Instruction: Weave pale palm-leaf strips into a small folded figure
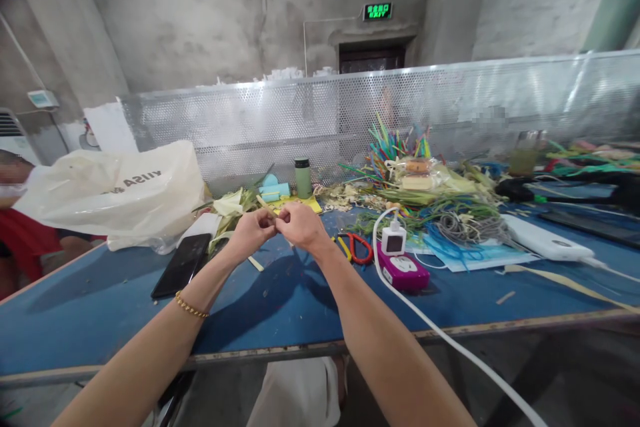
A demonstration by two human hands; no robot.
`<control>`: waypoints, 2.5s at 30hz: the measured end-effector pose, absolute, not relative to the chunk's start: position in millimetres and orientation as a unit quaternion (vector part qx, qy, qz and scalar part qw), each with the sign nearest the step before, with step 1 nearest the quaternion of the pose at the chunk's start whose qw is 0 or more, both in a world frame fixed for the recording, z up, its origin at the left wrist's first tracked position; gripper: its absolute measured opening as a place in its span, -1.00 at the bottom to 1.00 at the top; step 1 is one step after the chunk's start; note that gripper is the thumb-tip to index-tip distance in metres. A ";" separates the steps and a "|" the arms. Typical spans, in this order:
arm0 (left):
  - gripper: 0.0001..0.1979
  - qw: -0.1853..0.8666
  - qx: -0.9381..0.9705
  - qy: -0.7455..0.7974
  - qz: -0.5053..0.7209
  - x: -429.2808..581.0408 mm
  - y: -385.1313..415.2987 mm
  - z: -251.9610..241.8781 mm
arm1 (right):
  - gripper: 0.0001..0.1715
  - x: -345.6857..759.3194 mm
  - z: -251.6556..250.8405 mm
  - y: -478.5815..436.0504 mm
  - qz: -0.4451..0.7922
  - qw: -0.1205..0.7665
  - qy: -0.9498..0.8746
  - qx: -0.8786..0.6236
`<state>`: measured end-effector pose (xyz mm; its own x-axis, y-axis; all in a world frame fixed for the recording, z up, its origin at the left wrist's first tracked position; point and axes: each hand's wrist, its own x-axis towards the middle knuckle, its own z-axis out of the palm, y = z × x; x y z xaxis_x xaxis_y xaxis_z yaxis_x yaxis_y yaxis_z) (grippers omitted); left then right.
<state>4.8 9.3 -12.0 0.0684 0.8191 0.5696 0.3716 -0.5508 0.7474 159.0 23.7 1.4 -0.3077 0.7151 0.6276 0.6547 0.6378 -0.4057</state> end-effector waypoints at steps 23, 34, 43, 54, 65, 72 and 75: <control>-0.74 0.461 0.622 0.330 0.540 6.3 2.4 -4.4 | -0.72 164.0 3.4 26.7 0.422 0.494 -0.713 -0.266; -0.76 0.476 0.578 0.325 0.578 1.7 6.3 -4.1 | -0.81 163.5 7.0 24.9 0.348 0.474 -0.716 -0.377; -0.78 0.502 0.573 0.312 0.568 0.9 6.8 -4.7 | -0.94 163.6 8.8 17.6 0.356 0.442 -0.749 -0.341; -0.78 0.498 0.574 0.311 0.571 -1.9 10.6 -8.0 | -0.90 163.2 5.7 22.2 0.340 0.420 -0.771 -0.338; -0.80 0.535 0.558 0.321 0.548 -1.7 7.3 -5.1 | -0.88 166.3 6.9 20.5 0.172 0.401 -0.821 -0.368; -0.81 0.555 0.544 0.322 0.541 -2.0 3.8 -0.4 | -0.89 165.6 6.3 21.7 0.215 0.409 -0.815 -0.351; -0.79 0.550 0.550 0.324 0.538 -3.6 4.0 -0.6 | -0.90 166.1 5.8 22.2 0.225 0.415 -0.808 -0.353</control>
<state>-3.6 4.0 -0.6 0.2098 0.9491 0.2348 -0.2363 -0.1838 0.9542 166.1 22.2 5.8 -0.4060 0.7577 0.5109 0.3839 0.6488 -0.6571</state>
